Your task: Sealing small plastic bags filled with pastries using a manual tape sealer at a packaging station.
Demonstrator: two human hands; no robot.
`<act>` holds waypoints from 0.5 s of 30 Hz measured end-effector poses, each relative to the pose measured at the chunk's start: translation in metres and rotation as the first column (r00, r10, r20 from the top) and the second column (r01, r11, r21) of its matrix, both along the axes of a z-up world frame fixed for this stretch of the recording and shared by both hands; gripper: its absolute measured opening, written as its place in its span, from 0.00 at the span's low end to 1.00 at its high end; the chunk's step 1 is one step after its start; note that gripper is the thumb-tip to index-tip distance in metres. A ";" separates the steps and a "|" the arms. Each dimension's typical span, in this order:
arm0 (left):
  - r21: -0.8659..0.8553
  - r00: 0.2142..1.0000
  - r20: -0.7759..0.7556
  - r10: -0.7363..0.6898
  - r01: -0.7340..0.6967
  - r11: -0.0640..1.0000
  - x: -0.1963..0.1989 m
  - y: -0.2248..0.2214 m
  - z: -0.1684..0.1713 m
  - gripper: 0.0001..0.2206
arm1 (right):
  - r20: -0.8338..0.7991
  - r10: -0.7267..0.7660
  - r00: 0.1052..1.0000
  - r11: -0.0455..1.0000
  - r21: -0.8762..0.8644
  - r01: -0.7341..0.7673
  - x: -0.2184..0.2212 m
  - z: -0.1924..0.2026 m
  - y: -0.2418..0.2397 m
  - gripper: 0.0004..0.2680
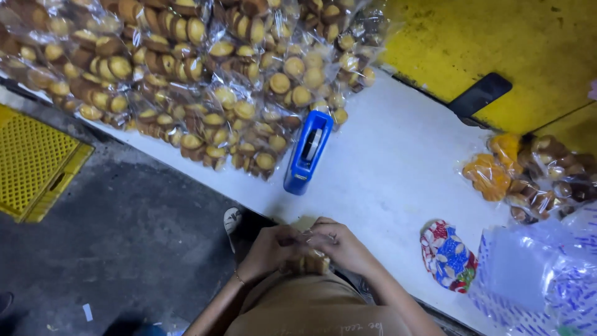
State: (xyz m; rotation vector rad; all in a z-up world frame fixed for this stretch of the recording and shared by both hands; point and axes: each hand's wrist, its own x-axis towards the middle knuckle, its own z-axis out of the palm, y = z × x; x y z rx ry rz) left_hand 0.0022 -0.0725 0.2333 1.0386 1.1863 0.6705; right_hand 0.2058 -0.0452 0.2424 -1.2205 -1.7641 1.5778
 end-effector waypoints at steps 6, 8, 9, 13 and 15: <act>0.705 1.000 -0.016 0.009 0.005 0.709 0.017 -0.025 -0.069 0.03 | -0.238 -0.175 0.955 0.898 -0.435 0.056 0.027 -0.075 -0.011 0.19; 0.603 0.997 -0.069 0.028 0.020 0.798 0.019 -0.033 -0.072 0.03 | -0.161 -0.108 0.981 0.933 -0.358 0.044 0.040 -0.084 -0.014 0.15; 0.491 0.992 -0.119 0.038 0.026 0.871 0.021 -0.036 -0.074 0.04 | -0.074 -0.048 0.996 0.961 -0.276 0.026 0.046 -0.088 -0.013 0.11; 0.221 0.983 -0.179 -0.026 0.065 0.973 0.026 -0.023 -0.088 0.12 | 0.076 0.048 0.996 0.995 -0.086 -0.041 0.033 -0.032 -0.016 0.13; 0.297 0.994 -0.053 0.094 -0.074 0.952 0.027 -0.008 -0.105 0.12 | 0.102 -0.092 0.991 0.982 0.173 0.073 0.036 -0.051 -0.009 0.06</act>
